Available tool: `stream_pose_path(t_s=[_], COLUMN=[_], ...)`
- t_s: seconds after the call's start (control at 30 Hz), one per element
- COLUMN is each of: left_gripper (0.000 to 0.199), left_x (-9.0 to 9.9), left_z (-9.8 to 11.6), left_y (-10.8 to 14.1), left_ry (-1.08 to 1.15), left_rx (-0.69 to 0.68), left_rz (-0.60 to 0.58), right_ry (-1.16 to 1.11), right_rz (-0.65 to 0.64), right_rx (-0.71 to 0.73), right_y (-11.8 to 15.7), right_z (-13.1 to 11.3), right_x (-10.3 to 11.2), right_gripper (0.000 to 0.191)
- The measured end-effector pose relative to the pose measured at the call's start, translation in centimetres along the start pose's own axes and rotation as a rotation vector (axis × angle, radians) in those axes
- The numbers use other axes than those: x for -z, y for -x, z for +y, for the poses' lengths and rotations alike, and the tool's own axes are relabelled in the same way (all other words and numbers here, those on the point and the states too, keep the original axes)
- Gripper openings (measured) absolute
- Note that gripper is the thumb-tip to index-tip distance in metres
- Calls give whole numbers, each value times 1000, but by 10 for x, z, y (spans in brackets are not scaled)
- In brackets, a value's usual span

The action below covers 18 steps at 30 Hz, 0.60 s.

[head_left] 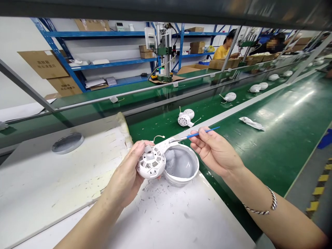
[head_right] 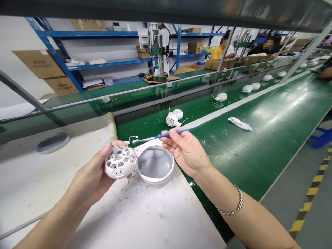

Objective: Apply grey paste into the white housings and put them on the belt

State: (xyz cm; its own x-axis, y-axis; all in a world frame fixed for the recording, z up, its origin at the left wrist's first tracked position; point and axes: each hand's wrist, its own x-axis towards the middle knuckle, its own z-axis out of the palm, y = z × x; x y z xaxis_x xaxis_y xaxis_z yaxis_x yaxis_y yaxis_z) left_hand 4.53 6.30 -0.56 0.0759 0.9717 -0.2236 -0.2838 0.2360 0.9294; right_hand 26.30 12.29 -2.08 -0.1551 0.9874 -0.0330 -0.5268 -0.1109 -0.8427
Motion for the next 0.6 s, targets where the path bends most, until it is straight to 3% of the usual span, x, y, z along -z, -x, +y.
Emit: stream_pose_path(t_s=[0.37, 0.6], left_gripper=[33, 30], left_x=[-2, -2], left_z=[-1, -1], left_y=[8, 8], left_ry=[-45, -48], left_rx=[-14, 1], left_rz=[-21, -108], right_ry=[280, 307], right_rz=[-157, -217], right_rx=[385, 472], right_y=[25, 31], right_z=[14, 13], right_x=[-12, -12], right_gripper=[16, 8])
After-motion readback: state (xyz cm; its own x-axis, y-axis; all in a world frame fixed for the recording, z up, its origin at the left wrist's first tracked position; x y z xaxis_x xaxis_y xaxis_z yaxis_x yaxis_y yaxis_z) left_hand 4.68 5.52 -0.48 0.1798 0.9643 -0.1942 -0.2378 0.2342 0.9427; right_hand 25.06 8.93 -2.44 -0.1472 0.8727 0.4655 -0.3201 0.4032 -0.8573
